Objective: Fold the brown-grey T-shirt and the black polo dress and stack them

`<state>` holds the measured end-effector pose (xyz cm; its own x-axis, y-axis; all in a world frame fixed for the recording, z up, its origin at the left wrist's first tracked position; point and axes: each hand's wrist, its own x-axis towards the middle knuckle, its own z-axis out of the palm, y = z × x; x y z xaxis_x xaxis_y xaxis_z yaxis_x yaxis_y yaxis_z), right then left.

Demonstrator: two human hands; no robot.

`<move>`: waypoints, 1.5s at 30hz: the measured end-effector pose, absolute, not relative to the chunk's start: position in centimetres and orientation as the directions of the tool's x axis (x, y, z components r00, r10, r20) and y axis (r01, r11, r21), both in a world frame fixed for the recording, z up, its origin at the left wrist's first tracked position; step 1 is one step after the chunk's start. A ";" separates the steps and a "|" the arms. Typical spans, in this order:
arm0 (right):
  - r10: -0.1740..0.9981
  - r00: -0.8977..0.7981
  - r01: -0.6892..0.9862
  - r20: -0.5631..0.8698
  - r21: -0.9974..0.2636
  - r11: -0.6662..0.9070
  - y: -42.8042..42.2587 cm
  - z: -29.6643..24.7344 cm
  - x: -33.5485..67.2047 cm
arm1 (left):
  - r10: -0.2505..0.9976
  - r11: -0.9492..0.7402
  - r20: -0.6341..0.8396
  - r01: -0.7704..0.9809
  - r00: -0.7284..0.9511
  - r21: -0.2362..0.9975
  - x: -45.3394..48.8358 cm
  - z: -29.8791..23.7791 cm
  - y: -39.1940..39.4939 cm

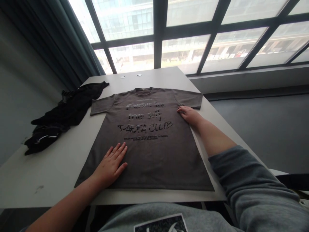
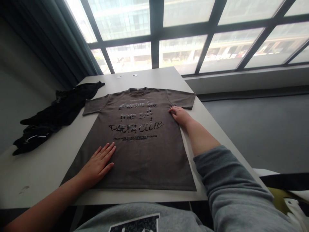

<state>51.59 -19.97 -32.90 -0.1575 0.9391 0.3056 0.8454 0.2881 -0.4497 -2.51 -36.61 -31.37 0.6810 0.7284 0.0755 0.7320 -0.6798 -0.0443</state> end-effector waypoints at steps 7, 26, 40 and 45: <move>0.939 -0.145 0.849 0.313 -0.447 0.281 -19.9 -33.2 51.7 | 0.664 -0.746 0.059 0.666 0.745 -0.008 -3.8 -30.4 -39.1; 0.509 -0.859 0.455 0.053 -0.376 0.807 -33.1 -28.6 34.6 | 0.804 -0.593 -0.008 0.803 0.595 0.063 -1.0 -30.5 -33.7; 0.514 -0.855 0.433 0.062 -0.457 0.777 -33.5 -29.0 36.0 | 0.931 -0.362 0.028 0.932 0.363 -0.020 -8.6 -30.1 -35.9; 0.511 -0.858 0.432 0.057 -0.458 0.777 -33.3 -28.8 36.2 | 0.958 -0.242 0.138 0.966 0.252 -0.090 -3.8 -29.4 -36.1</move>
<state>36.15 -33.31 -28.82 -0.8579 0.5106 0.0573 0.4319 0.7771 -0.4578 -3.80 -36.08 -29.44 0.2524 0.9577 0.1380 0.9662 -0.2417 -0.0897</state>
